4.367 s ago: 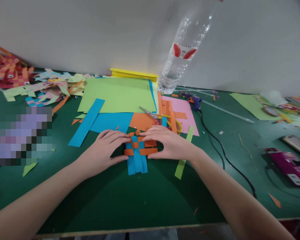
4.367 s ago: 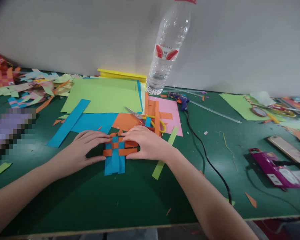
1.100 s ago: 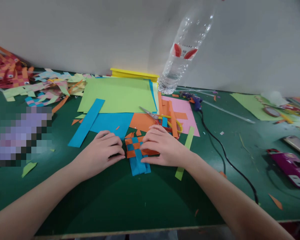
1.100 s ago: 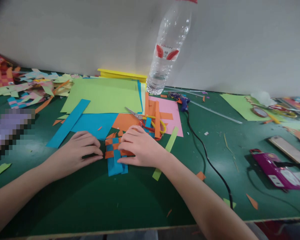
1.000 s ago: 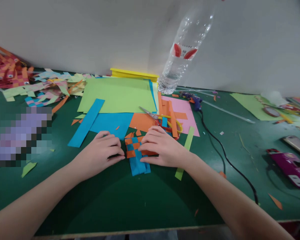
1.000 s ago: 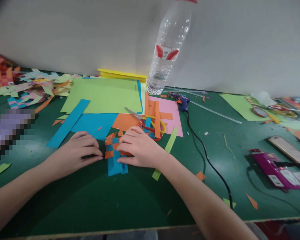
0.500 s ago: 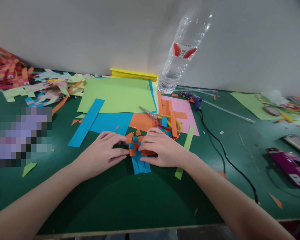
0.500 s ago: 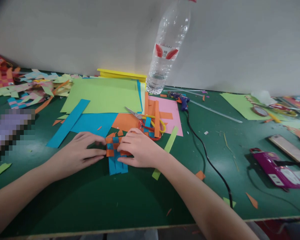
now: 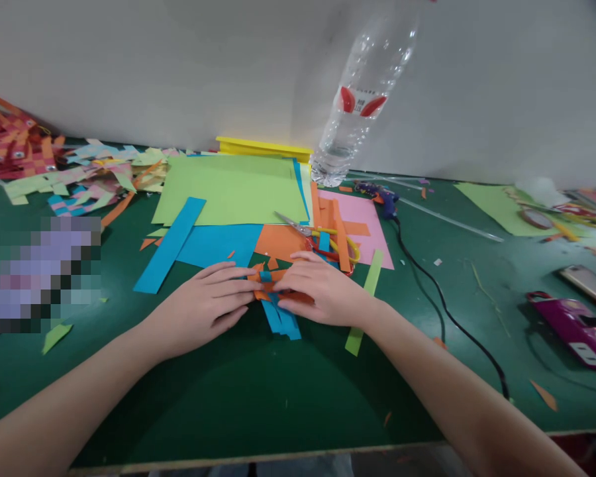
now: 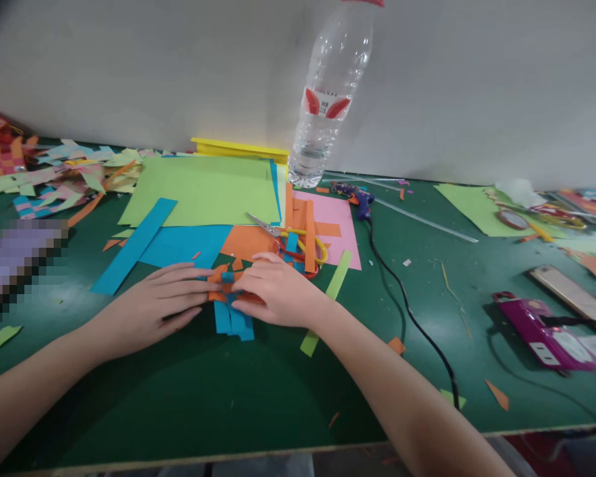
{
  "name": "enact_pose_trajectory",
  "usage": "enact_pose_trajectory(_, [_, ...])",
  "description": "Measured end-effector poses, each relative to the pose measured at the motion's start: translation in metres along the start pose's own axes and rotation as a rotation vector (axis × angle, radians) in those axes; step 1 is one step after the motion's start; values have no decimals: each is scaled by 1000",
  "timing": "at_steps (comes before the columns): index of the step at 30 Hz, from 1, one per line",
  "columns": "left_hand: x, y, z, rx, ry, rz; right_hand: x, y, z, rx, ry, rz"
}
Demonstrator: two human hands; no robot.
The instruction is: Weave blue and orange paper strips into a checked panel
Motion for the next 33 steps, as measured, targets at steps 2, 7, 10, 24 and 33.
enact_pose_trajectory(2, [0,-2,3,38,19,21,0,5,4,-51,19,-40])
enact_pose_trajectory(7, [3,-20,15,187,118,202,2,15,17,-260,92,-109])
enact_pose_trajectory(10, [8,-34,19,309,157,345,4,19,21,-371,128,-136])
enact_pose_trajectory(24, [28,-67,-12,1013,227,772,13,50,-7,-598,74,-554])
enact_pose_trajectory(33, [36,-72,-23,1279,343,915,14,54,-5,-633,56,-600])
Point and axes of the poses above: each hand's wrist, its own x-axis away from the middle knuckle, its own z-axis out of the back of the hand, y = z × x, the point moved 10 cm from there along -x, towards the middle knuckle, and after that the axes turned 10 degrees about x, right-handed, at the moved point
